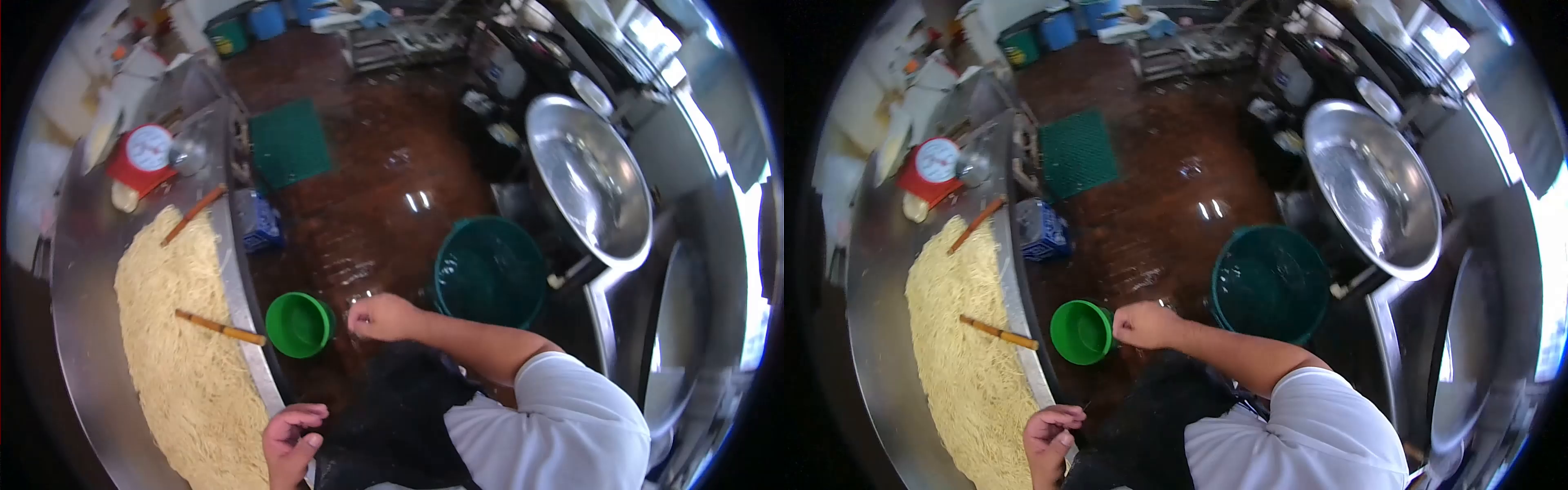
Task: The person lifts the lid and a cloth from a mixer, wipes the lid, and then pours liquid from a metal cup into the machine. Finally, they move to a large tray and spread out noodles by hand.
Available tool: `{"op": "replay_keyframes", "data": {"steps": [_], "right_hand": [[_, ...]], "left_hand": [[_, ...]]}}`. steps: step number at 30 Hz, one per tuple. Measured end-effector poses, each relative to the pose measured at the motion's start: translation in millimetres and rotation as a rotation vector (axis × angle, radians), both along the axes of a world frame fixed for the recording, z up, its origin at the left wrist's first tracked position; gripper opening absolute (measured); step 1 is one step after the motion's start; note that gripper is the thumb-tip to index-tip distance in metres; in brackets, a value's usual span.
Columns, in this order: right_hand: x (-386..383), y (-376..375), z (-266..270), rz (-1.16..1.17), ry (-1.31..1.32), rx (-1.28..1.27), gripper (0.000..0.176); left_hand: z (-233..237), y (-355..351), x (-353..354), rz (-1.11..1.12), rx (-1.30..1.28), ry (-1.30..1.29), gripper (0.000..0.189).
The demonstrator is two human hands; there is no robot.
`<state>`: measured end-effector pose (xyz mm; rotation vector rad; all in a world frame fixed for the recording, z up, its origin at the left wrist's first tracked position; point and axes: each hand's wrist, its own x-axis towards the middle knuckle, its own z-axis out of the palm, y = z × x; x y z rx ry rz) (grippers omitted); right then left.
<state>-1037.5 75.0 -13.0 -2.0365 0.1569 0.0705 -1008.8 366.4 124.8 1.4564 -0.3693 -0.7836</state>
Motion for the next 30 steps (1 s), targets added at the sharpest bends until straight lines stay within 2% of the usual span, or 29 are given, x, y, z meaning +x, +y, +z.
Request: {"op": "replay_keyframes", "data": {"steps": [1,3,6,8,11,15,23,25,27,28,30], "right_hand": [[-16.0,-4.5,-9.5,-0.099,0.041,0.027,0.021],[-51.6,-6.5,-24.1,-0.249,0.044,-0.031,0.020],[-115.0,9.4,-39.6,-0.347,0.210,-0.067,0.019],[-153.3,28.2,-45.6,-0.352,0.273,-0.091,0.019],[-201.1,50.1,-64.1,-0.378,0.375,-0.137,0.020],[-249.7,25.0,-74.8,-0.482,0.413,-0.205,0.021],[-313.2,-170.9,-125.0,-1.237,0.613,-0.384,0.024],[-323.4,-214.8,-129.2,-1.288,0.693,-0.333,0.028],[-334.3,-252.3,-156.6,-1.347,0.645,-0.424,0.037],[-338.5,-271.4,-166.7,-1.289,0.723,-0.432,0.045],[-341.1,-295.1,-174.2,-1.240,0.794,-0.456,0.049]], "left_hand": [[-3.6,1.3,4.1,-0.066,0.009,-0.046,0.034],[-2.6,-2.2,8.7,-0.083,-0.027,0.032,0.028],[-7.6,1.5,4.8,-0.150,-0.043,0.054,0.027],[-14.6,6.7,1.2,-0.264,-0.055,0.093,0.026],[-27.7,5.4,-13.6,-0.309,-0.021,0.106,0.027],[-31.1,-1.1,-29.2,-0.397,-0.054,0.159,0.025],[-30.5,-43.7,-46.3,-0.252,0.062,0.093,0.023],[-33.7,-66.3,-52.5,-0.130,0.175,0.084,0.020],[-34.8,-94.2,-58.2,-0.122,0.223,0.101,0.019],[-33.7,-109.4,-63.4,-0.133,0.245,0.097,0.019],[-30.5,-134.8,-71.8,-0.137,0.287,0.117,0.018]]}}
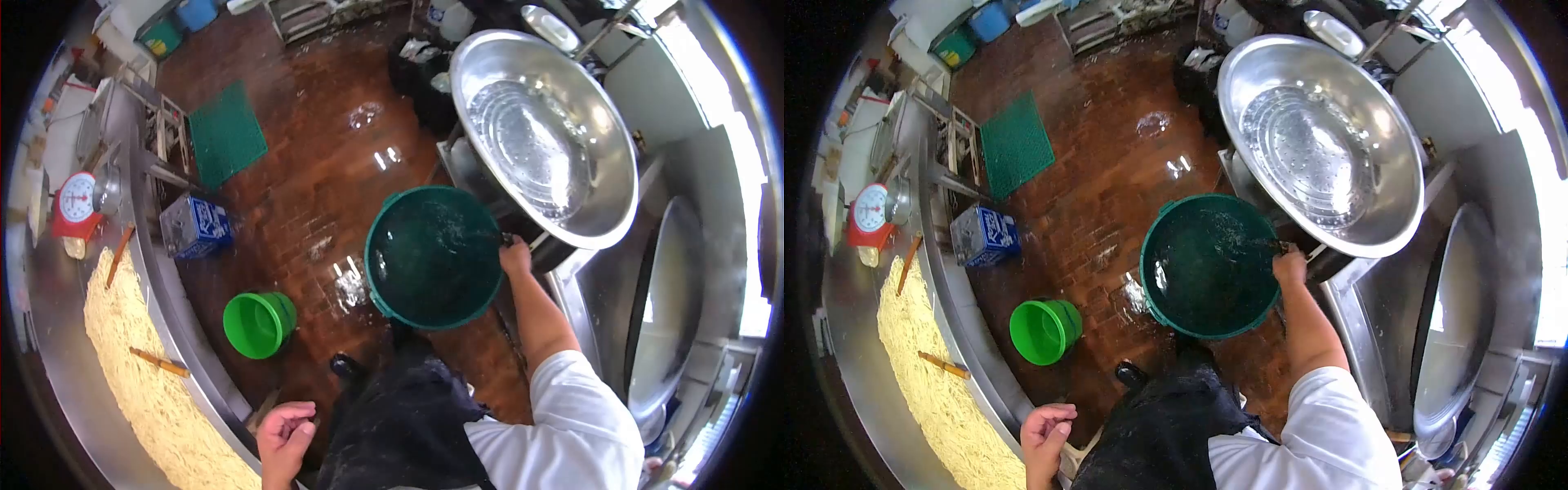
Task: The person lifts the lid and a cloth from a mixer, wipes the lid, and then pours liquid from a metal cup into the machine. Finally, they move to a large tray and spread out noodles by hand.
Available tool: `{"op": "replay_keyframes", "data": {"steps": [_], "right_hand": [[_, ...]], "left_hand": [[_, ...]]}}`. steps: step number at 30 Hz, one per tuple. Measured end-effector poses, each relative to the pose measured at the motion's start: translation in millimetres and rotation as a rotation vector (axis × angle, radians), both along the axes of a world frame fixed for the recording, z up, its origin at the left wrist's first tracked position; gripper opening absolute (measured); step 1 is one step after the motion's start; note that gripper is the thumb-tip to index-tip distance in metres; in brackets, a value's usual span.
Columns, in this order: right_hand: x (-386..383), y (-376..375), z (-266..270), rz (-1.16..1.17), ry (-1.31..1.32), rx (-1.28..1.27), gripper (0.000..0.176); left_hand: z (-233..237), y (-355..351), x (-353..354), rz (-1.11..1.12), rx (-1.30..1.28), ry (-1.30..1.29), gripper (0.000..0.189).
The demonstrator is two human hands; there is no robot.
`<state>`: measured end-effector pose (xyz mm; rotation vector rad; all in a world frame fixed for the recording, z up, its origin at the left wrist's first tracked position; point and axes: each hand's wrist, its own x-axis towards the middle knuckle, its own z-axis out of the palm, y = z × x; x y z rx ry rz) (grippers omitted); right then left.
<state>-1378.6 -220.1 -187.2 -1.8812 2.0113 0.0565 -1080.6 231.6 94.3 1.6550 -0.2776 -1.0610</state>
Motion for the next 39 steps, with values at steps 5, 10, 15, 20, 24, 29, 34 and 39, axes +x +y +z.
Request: {"op": "replay_keyframes", "data": {"steps": [5,10,15,20,24,29,34,39], "right_hand": [[-32.1,-41.0,-60.0,0.141,0.124,-0.031,0.050],[-49.1,-54.6,-65.8,0.255,0.322,0.111,0.059],[-38.2,-61.8,-55.1,0.238,0.360,0.111,0.063],[-39.5,-68.8,-71.0,0.191,0.433,0.104,0.063],[-44.1,-71.8,-76.7,0.157,0.352,0.100,0.065],[-62.7,-84.2,-114.3,-0.041,0.196,0.318,0.050],[-52.3,-60.0,-97.1,-0.182,-0.016,0.473,0.042],[-51.6,-40.3,-146.4,0.056,-0.304,0.774,0.030]], "left_hand": [[-8.2,-20.5,-3.7,-0.017,0.151,0.009,0.022],[-2.3,-34.3,2.1,0.024,0.228,-0.050,0.022],[-3.3,-43.0,5.0,0.025,0.238,-0.115,0.020],[-3.8,-41.1,-0.2,0.085,0.274,-0.071,0.022],[-4.9,-44.2,-5.5,0.088,0.259,-0.063,0.022],[1.7,-56.8,-5.7,0.083,0.314,-0.023,0.021],[-2.6,-45.4,-2.8,0.016,0.286,-0.109,0.022],[1.1,-40.9,-10.2,0.012,0.240,-0.165,0.026]]}}
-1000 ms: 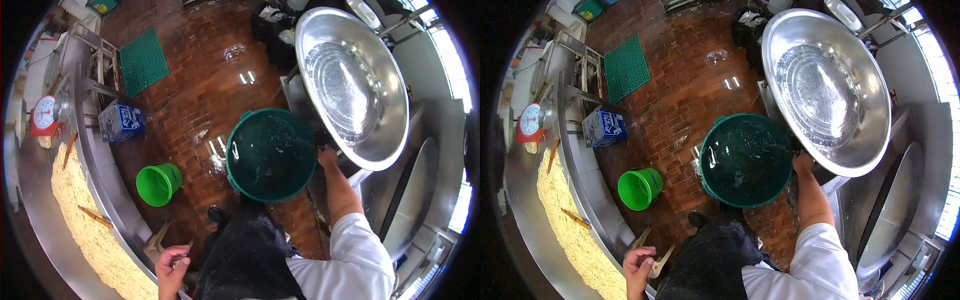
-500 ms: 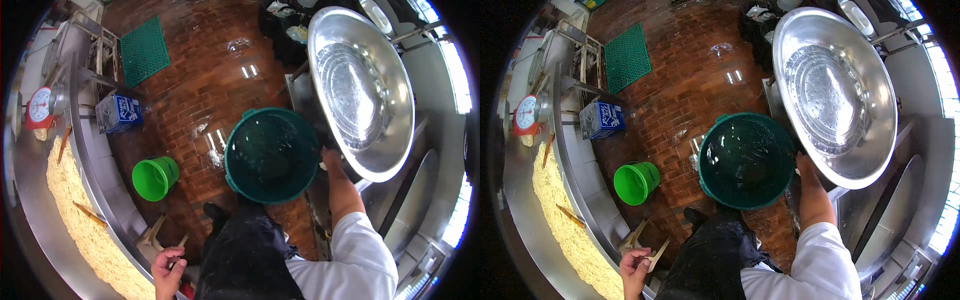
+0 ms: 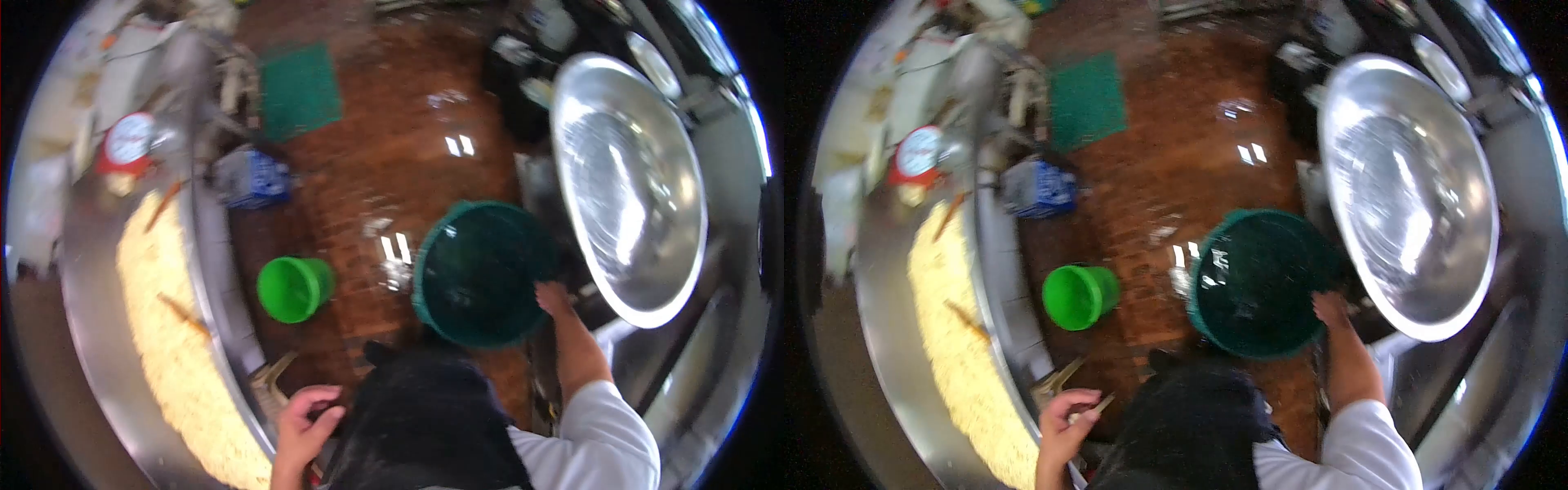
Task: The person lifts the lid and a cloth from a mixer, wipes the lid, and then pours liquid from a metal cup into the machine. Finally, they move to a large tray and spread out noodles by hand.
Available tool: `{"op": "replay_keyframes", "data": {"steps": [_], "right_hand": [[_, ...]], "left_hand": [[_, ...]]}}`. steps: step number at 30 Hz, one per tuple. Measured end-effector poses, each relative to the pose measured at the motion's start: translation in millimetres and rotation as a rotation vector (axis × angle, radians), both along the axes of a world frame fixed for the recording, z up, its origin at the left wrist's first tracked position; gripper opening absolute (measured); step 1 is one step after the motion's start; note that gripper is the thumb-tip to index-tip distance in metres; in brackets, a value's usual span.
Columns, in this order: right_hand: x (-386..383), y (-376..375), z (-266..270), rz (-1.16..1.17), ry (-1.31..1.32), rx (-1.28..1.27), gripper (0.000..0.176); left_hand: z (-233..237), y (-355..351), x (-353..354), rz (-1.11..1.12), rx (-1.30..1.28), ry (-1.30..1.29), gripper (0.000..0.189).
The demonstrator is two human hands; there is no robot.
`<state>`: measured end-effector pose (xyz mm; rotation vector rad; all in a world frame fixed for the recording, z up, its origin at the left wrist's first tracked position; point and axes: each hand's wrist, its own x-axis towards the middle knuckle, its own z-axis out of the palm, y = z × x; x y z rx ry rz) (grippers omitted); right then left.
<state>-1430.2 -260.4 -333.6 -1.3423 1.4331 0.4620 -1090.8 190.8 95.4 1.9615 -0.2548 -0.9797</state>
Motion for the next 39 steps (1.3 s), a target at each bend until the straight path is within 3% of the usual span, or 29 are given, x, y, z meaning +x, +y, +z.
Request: {"op": "replay_keyframes", "data": {"steps": [1,2,3,4,6,8,13,19,22,28,30,32,34,36,39], "right_hand": [[-14.6,1.2,-37.9,0.011,-0.165,0.095,0.030],[16.3,-1.5,6.5,-0.481,-0.229,0.488,0.024],[48.2,19.5,38.8,-0.370,-0.277,0.305,0.022],[73.2,30.2,64.4,-0.359,-0.101,0.213,0.021],[113.7,52.5,82.7,-0.260,-0.025,0.142,0.021],[134.2,67.3,86.7,-0.180,-0.147,0.203,0.018],[191.2,89.6,105.4,0.140,-0.027,0.113,0.016],[240.9,90.1,147.7,0.118,-0.018,0.006,0.016],[262.4,85.8,159.3,0.084,-0.036,0.050,0.014],[339.6,109.0,162.7,0.173,-0.062,0.017,0.023],[367.7,126.6,180.1,0.212,-0.066,-0.015,0.017],[396.1,130.8,179.7,0.527,-0.019,0.031,0.026],[424.0,131.3,186.6,0.575,0.008,0.010,0.029],[456.3,126.1,193.0,0.641,0.033,0.000,0.031],[513.9,108.6,186.9,0.761,0.075,-0.010,0.030]], "left_hand": [[3.3,-1.5,0.5,-0.018,-0.044,0.007,0.027],[6.5,-1.2,0.7,-0.033,0.000,0.012,0.027],[6.3,-0.8,-2.9,0.036,-0.094,0.044,0.026],[1.1,6.8,-2.6,-0.029,-0.081,-0.031,0.027],[0.5,13.0,-1.2,-0.075,-0.092,-0.097,0.029],[-2.8,20.0,-0.6,-0.040,-0.124,-0.114,0.030],[-13.9,49.4,2.8,0.053,-0.142,-0.098,0.032],[-27.8,74.2,41.0,0.008,-0.121,-0.066,0.031],[-22.8,81.5,81.2,-0.077,-0.154,-0.185,0.033],[-9.4,117.3,165.4,0.054,-0.316,-0.334,0.032],[-0.3,126.6,176.6,0.076,-0.307,-0.371,0.031],[0.6,131.5,182.8,0.183,-0.321,-0.336,0.031],[-12.2,133.0,185.8,0.220,-0.353,-0.320,0.032],[-22.8,131.0,188.3,0.275,-0.304,-0.141,0.033],[-31.3,116.7,196.1,0.306,-0.247,-0.150,0.033]]}}
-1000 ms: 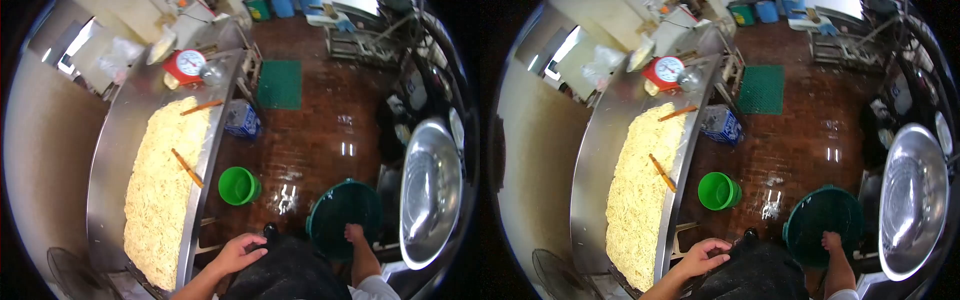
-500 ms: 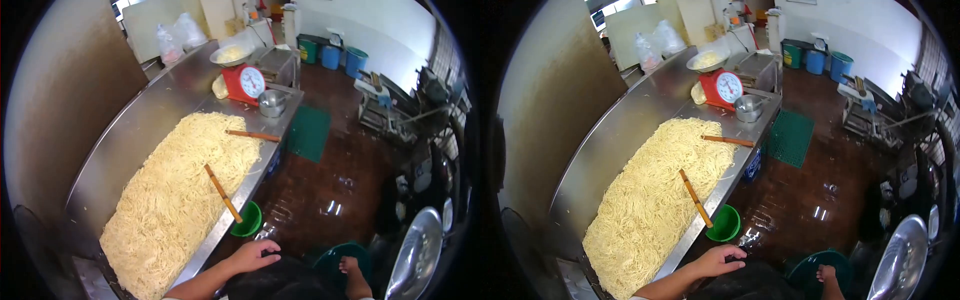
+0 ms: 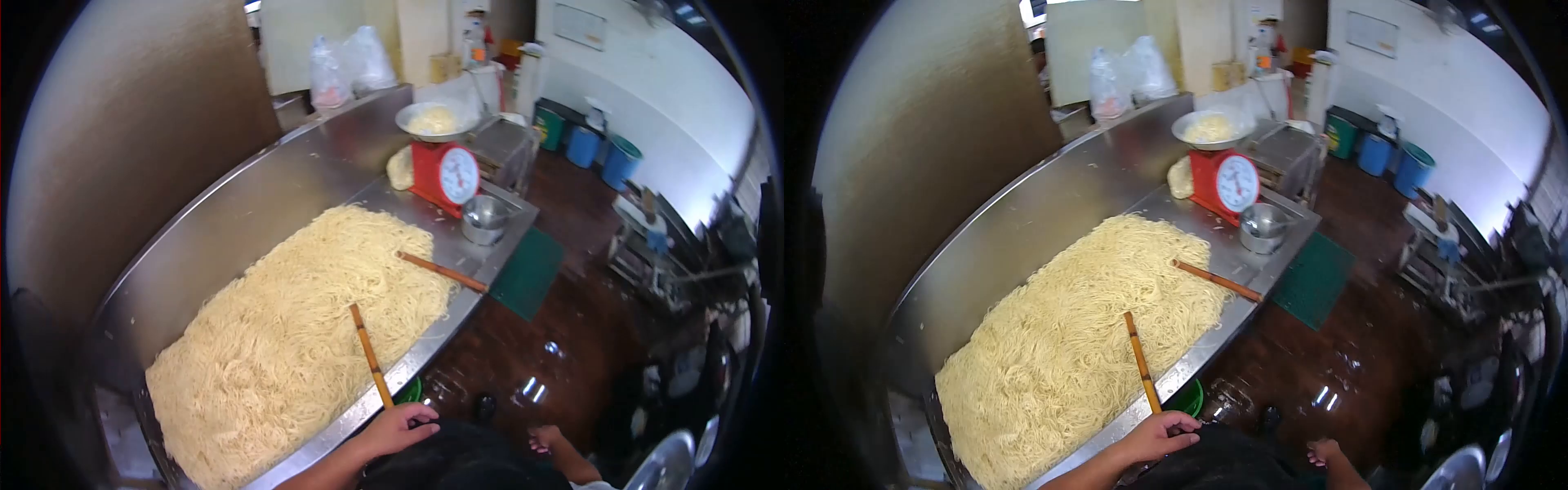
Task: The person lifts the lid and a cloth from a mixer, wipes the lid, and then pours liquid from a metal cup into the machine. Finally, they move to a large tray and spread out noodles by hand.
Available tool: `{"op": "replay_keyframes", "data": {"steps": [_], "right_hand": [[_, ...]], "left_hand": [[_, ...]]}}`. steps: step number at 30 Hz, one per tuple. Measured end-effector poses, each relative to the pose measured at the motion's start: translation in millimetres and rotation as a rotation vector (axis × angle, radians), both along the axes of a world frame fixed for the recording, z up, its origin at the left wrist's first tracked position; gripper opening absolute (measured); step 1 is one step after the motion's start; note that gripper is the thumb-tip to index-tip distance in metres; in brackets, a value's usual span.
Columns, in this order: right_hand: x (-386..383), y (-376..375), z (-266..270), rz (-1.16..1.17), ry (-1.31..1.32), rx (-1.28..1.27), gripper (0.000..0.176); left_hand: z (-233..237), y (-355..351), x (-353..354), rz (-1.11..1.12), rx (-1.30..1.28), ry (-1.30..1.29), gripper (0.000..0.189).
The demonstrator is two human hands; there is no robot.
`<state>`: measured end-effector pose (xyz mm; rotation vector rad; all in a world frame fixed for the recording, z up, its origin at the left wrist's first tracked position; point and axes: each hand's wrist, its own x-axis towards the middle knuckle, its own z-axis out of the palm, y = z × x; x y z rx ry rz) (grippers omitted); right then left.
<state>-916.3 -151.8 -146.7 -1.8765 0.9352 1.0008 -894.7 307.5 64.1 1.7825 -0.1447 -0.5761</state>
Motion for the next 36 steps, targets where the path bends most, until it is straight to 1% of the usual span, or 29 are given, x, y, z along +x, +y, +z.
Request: {"op": "replay_keyframes", "data": {"steps": [2,3,5,7,9,10,11,12,13,14,15,16,17,18,19,20,21,23,24,26,27,29,30,32,33,34,36], "right_hand": [[37.9,-23.9,-22.3,0.023,0.075,0.064,0.030],[59.4,-32.7,-29.8,0.102,0.082,0.067,0.030],[105.4,-54.0,-37.7,0.193,0.096,0.048,0.031],[164.9,-143.6,-125.0,0.059,0.203,0.561,0.032],[220.1,-154.0,-121.2,0.105,0.172,0.494,0.035],[251.1,-156.3,-119.8,0.120,0.159,0.495,0.036],[281.3,-158.2,-119.3,0.129,0.150,0.518,0.037],[311.4,-161.7,-121.0,0.135,0.153,0.568,0.039],[342.1,-167.0,-126.6,0.138,0.187,0.677,0.040],[374.9,-175.8,-135.7,0.130,0.273,0.874,0.041],[409.0,-181.3,-146.1,0.098,0.478,1.166,0.043],[437.9,-181.7,-157.6,0.096,0.663,1.355,0.044],[464.3,-182.5,-175.6,0.117,0.755,1.443,0.045],[475.6,-164.1,-168.1,0.112,0.591,1.335,0.053],[475.0,-141.9,-166.3,0.152,0.306,1.056,0.043],[463.5,-100.3,-136.0,0.246,0.049,0.650,0.033],[437.6,-38.0,-70.9,0.304,-0.087,0.259,0.023],[425.6,9.5,-48.5,0.630,-0.064,0.230,0.034],[415.8,27.1,-40.7,0.650,-0.063,0.229,0.034],[398.2,66.5,-28.7,0.869,-0.102,0.183,0.025],[391.6,78.6,-23.6,0.888,-0.106,0.191,0.025],[383.3,93.0,-14.5,0.933,-0.057,0.224,0.018],[382.4,96.9,-18.2,1.002,-0.067,0.197,0.022],[390.4,98.9,-38.9,1.034,-0.035,0.200,0.023],[398.8,87.1,-53.4,1.060,0.008,0.177,0.024],[411.3,74.4,-75.4,0.921,0.090,0.223,0.024],[425.2,49.4,-106.6,0.950,0.044,0.193,0.022]], "left_hand": [[-6.5,-16.2,10.4,0.025,0.017,-0.047,0.031],[-4.4,-25.2,18.2,0.103,0.025,-0.043,0.031],[5.2,-45.5,39.4,0.110,0.098,-0.120,0.031],[3.2,-73.0,57.6,0.257,-0.035,-0.178,0.034],[17.2,-96.3,73.1,0.284,-0.004,-0.223,0.033],[25.7,-104.8,75.2,0.310,0.071,-0.299,0.032],[30.7,-108.6,74.0,0.386,0.096,-0.290,0.032],[34.8,-111.8,70.8,0.414,0.128,-0.270,0.032],[38.1,-114.3,65.7,0.434,0.156,-0.248,0.031],[38.8,-114.3,58.7,0.480,0.143,-0.208,0.029],[40.6,-116.1,51.3,0.516,0.151,-0.197,0.029],[42.2,-117.4,44.3,0.594,0.142,-0.139,0.029],[42.9,-118.2,38.3,0.669,0.131,-0.085,0.029],[38.9,-121.0,32.9,0.701,0.174,-0.068,0.029],[34.7,-123.0,28.8,0.729,0.169,-0.074,0.029],[30.5,-125.8,25.5,0.745,0.180,-0.122,0.030],[27.6,-129.7,22.6,0.758,0.191,-0.168,0.030],[42.6,-129.1,20.4,0.775,0.246,-0.179,0.031],[52.3,-130.6,17.2,0.828,0.279,-0.168,0.032],[51.9,-127.8,6.0,0.906,0.246,-0.177,0.032],[50.7,-128.1,0.1,0.966,0.201,-0.180,0.032],[46.1,-127.2,-11.8,1.014,0.244,-0.145,0.032],[45.9,-123.5,-15.5,1.043,0.288,-0.110,0.032],[49.7,-118.4,-18.9,1.043,0.305,-0.107,0.033],[50.8,-121.3,-19.8,1.038,0.296,-0.093,0.033],[52.4,-122.3,-19.4,1.057,0.276,-0.080,0.033],[51.8,-120.4,-18.9,1.041,0.287,-0.099,0.033]]}}
